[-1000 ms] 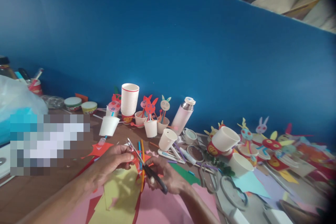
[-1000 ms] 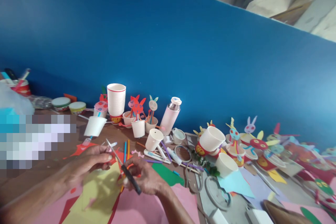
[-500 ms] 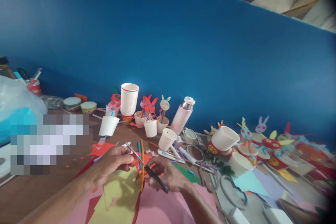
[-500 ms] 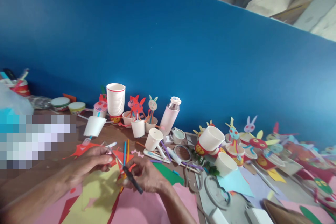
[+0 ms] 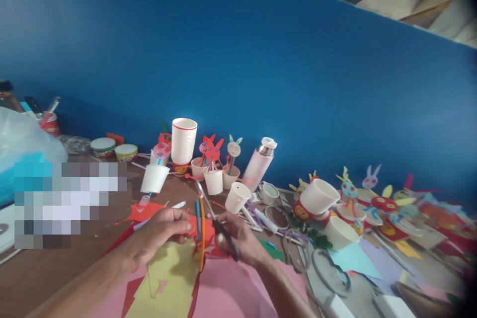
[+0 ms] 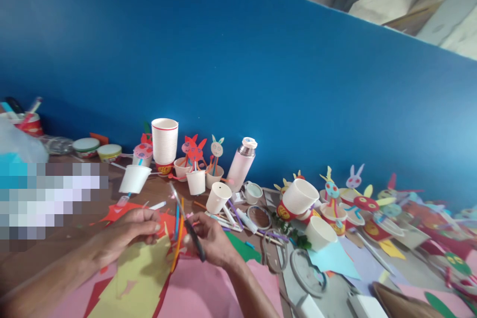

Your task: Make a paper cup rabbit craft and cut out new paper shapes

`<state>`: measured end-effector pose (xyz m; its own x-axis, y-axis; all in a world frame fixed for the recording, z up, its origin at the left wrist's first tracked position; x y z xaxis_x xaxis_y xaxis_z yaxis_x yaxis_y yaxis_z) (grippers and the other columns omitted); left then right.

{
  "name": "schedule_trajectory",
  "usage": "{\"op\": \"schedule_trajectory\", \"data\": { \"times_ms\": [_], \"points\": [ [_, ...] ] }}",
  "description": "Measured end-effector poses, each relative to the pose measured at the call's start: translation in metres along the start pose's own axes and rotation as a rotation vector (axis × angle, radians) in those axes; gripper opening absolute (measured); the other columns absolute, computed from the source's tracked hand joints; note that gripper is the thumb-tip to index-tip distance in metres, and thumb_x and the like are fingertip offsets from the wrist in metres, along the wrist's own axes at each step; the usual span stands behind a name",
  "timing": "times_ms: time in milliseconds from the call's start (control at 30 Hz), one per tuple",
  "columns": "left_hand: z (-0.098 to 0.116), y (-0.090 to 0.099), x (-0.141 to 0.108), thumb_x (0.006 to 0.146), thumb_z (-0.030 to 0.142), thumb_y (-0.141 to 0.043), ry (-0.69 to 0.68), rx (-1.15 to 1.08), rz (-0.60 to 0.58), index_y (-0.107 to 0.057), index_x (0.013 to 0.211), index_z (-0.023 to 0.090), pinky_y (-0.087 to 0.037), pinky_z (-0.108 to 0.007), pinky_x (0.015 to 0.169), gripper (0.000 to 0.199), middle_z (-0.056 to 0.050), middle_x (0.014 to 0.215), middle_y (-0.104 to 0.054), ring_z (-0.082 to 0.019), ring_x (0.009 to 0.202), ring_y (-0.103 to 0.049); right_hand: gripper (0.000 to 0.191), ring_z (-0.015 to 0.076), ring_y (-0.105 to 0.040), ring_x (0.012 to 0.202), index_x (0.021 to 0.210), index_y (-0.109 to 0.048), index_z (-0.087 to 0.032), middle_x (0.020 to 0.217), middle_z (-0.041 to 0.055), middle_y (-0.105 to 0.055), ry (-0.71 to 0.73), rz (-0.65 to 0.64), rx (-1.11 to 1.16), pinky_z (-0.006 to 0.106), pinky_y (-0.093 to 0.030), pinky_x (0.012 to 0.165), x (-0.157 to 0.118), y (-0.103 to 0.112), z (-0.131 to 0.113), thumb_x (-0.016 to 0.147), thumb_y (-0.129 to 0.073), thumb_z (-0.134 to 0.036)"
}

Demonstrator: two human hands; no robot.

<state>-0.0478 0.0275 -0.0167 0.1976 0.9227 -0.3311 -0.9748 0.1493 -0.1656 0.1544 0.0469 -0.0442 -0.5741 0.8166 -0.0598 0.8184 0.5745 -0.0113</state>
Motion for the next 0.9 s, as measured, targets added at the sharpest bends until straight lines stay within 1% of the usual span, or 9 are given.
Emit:
{"op": "schedule_trajectory", "data": {
  "times_ms": [33,100,200,300,433,567,667,767,900],
  "points": [
    [0.000,-0.001,0.000,0.059,0.024,-0.071,0.004,0.014,-0.006,-0.061,0.054,0.015,-0.039,-0.022,0.054,0.015,0.002,0.050,-0.060,-0.011,0.050,-0.051,0.047,0.0059,-0.043,0.044,0.086,-0.049,-0.016,0.057,-0.0059,-0.050,0.046,0.016,0.047,0.018,-0.035,0.043,0.000,-0.001,-0.001,0.063,-0.071,-0.050],
    [-0.003,-0.004,0.001,0.057,0.025,-0.070,0.000,0.057,-0.033,-0.059,0.051,0.015,-0.037,-0.022,0.050,0.016,0.003,0.046,-0.058,-0.011,0.047,-0.050,0.050,0.0078,-0.046,0.051,0.089,-0.047,-0.016,0.062,-0.0045,-0.051,0.099,-0.001,0.125,0.021,-0.038,0.050,0.000,-0.004,-0.005,0.063,-0.069,-0.054],
    [-0.010,-0.005,0.004,0.058,0.026,-0.068,-0.030,0.137,-0.100,-0.058,0.051,0.016,-0.036,-0.022,0.048,0.016,0.003,0.046,-0.056,-0.011,0.047,-0.049,0.046,0.0106,-0.051,0.065,0.089,-0.047,-0.017,0.072,-0.0023,-0.054,0.106,-0.044,0.163,0.023,-0.040,0.061,-0.003,-0.011,-0.011,0.063,-0.074,-0.044],
    [-0.016,-0.006,0.004,0.059,0.026,-0.064,-0.035,0.230,-0.176,-0.059,0.054,0.016,-0.036,-0.022,0.047,0.012,0.003,0.046,-0.057,-0.011,0.045,-0.047,0.046,0.0107,-0.050,0.067,0.085,-0.047,-0.018,0.072,-0.0033,-0.055,0.093,-0.018,0.181,0.022,-0.039,0.060,-0.004,-0.017,-0.012,0.056,-0.080,-0.030],
    [-0.020,-0.010,0.002,0.056,0.019,-0.058,-0.039,0.296,-0.220,-0.059,0.054,0.016,-0.037,-0.023,0.047,0.004,0.003,0.045,-0.057,-0.011,0.044,-0.048,0.047,0.0083,-0.047,0.057,0.089,-0.046,-0.018,0.067,-0.0046,-0.055,0.056,-0.008,0.227,0.019,-0.037,0.052,-0.001,-0.023,0.000,0.055,-0.079,-0.021],
    [-0.025,-0.013,0.004,0.052,0.016,-0.053,-0.039,0.364,-0.222,-0.055,0.049,0.017,-0.035,-0.023,0.043,0.005,0.004,0.042,-0.054,-0.011,0.042,-0.046,0.047,0.0068,-0.044,0.054,0.093,-0.047,-0.017,0.065,-0.0050,-0.055,0.032,-0.012,0.193,0.017,-0.035,0.049,0.000,-0.026,0.011,0.055,-0.076,-0.012],
    [-0.025,-0.015,0.002,0.052,0.014,-0.047,-0.034,0.407,-0.224,-0.054,0.049,0.017,-0.034,-0.023,0.044,0.008,0.005,0.043,-0.053,-0.011,0.043,-0.046,0.045,0.0066,-0.041,0.053,0.093,-0.046,-0.018,0.062,-0.0061,-0.053,0.027,0.009,0.155,0.016,-0.033,0.047,-0.001,-0.028,0.009,0.056,-0.071,-0.008],
    [-0.020,-0.016,-0.002,0.054,0.014,-0.046,-0.045,0.432,-0.234,-0.056,0.054,0.016,-0.037,-0.023,0.045,0.009,0.005,0.047,-0.054,-0.011,0.045,-0.046,0.040,0.0086,-0.044,0.057,0.091,-0.047,-0.018,0.062,-0.0059,-0.052,0.042,0.029,0.034,0.017,-0.034,0.049,-0.003,-0.030,0.004,0.057,-0.061,-0.002],
    [-0.015,-0.018,-0.008,0.057,0.012,-0.047,-0.074,0.460,-0.270,-0.058,0.058,0.014,-0.036,-0.023,0.048,0.012,0.005,0.051,-0.055,-0.011,0.049,-0.047,0.041,0.0099,-0.047,0.060,0.090,-0.048,-0.019,0.066,-0.0043,-0.057,0.051,0.019,-0.167,0.020,-0.037,0.054,-0.006,-0.031,0.001,0.056,-0.054,0.002]
  ]
}}
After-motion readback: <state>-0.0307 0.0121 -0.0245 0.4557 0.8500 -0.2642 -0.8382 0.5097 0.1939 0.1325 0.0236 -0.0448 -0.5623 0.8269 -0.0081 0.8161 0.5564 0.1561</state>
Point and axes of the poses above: each hand's wrist, its own x-axis towards the middle knuckle, its own y-axis out of the back of the hand, z = x × y, the point moved 1 cm from there along x, towards the middle knuckle
